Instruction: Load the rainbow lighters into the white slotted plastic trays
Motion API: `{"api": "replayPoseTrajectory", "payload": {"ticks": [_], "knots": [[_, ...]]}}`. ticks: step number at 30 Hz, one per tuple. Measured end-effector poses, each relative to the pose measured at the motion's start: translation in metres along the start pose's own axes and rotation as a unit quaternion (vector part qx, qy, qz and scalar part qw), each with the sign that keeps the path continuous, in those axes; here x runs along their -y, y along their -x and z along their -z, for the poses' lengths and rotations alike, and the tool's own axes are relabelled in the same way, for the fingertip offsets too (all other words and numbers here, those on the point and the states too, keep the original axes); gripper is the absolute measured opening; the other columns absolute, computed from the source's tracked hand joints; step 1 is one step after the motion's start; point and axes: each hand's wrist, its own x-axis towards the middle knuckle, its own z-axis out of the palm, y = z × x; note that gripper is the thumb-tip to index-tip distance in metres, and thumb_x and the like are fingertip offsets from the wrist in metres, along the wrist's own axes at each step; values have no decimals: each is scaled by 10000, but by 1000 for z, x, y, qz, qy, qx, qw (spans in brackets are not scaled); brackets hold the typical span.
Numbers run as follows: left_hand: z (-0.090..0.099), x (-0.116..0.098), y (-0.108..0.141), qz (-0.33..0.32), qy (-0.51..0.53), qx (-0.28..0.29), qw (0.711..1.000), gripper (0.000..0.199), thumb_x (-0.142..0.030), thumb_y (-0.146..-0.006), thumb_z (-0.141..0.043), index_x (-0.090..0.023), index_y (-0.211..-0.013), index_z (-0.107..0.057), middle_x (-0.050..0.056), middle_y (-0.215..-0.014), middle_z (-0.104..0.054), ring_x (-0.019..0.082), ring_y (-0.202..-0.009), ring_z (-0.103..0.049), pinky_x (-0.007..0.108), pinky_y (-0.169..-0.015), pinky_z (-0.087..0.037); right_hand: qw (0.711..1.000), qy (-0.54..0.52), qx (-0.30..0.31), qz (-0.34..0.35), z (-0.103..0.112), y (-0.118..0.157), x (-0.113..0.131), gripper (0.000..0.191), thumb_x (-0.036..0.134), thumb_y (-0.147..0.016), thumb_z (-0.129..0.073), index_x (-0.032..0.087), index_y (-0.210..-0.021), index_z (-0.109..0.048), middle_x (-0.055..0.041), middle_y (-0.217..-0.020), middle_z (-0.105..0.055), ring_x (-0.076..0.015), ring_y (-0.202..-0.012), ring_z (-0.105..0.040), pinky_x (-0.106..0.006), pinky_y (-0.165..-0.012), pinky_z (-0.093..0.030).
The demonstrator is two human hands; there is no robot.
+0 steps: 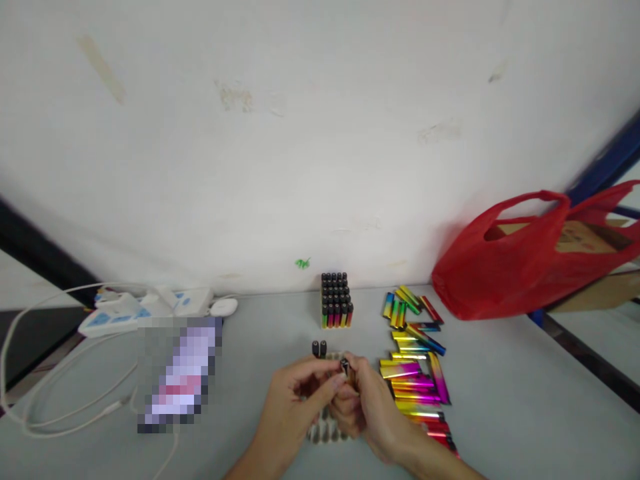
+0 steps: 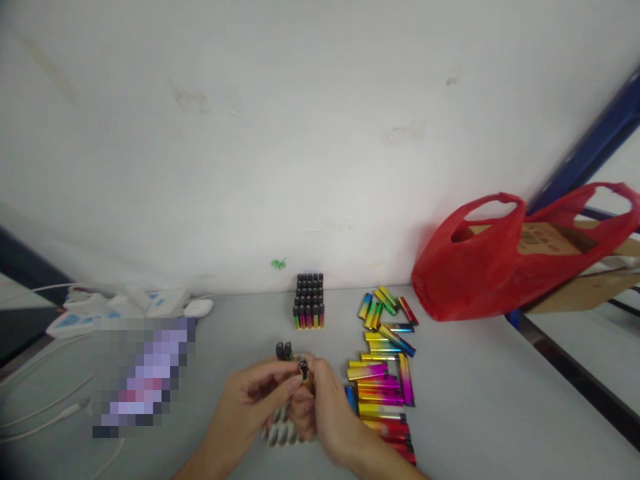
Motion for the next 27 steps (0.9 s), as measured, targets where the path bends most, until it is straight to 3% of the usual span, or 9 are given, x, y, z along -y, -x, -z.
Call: {"api": "replayPoseTrajectory", "payload": {"ticks": [6, 12, 15, 20, 22, 25, 27], "knots": [[0, -3, -1, -3, -23, -9, 1000, 222, -397, -874, -811, -206, -934, -907, 39, -727, -760, 132, -570, -564, 214, -521, -453, 1000, 4, -7, 18, 1, -3, -3, 589, 821, -885, -535, 280, -716, -376, 124, -504, -304, -80, -435, -194, -236, -441, -151], [1, 1, -1, -24, -65, -19, 997, 246, -417, -886, -790, -215, -957, -912, 21, -684, -722, 139, -569, -556, 230, -549, -443, 999, 0, 22, -32, 2, -3, 2, 719, 928, -789, -565, 284, -609, -299, 122, -503, -260, -64, -445, -171, -261, -460, -124], [3, 1, 0, -51, -97, -28, 994, 230, -397, -904, -787, -227, -997, -912, 6, -687, -701, 139, -587, -567, 224, -565, -454, 1000, 8, 14, -22, 4, -3, 6, 753, 961, -763, -583, 277, -610, -306, 120, -530, -256, -66, -479, -157, -274, -495, -110], [6, -3, 4, -99, -149, -33, 983, 242, -399, -986, -736, -235, -1084, -884, -38, -623, -644, 116, -535, -558, 197, -546, -458, 997, 18, 2, 69, 7, -7, 15, 750, 949, -832, -574, 262, -623, -359, 100, -567, -265, -92, -514, -183, -278, -513, -147], [8, -4, 7, -127, -168, -47, 977, 236, -373, -1024, -688, -235, -1092, -867, -43, -635, -661, 118, -550, -600, 194, -574, -489, 990, 43, 8, 132, 9, -8, 21, 713, 896, -926, -544, 247, -652, -433, 70, -602, -340, -116, -538, -278, -278, -521, -227], [12, -5, 9, -163, -185, -80, 966, 222, -335, -1045, -646, -232, -1065, -841, -42, -674, -698, 123, -578, -641, 196, -602, -516, 969, 109, -15, 222, 10, -4, 29, 594, 772, -1061, -477, 232, -835, -577, 22, -733, -495, -160, -648, -449, -294, -610, -379], [15, -7, 8, -174, -188, -107, 961, 210, -329, -1041, -643, -223, -1039, -823, -37, -700, -713, 127, -591, -650, 201, -607, -523, 954, 153, -37, 255, 11, 0, 34, 492, 688, -1124, -421, 244, -1029, -612, 27, -763, -523, -173, -678, -480, -299, -649, -410]]}}
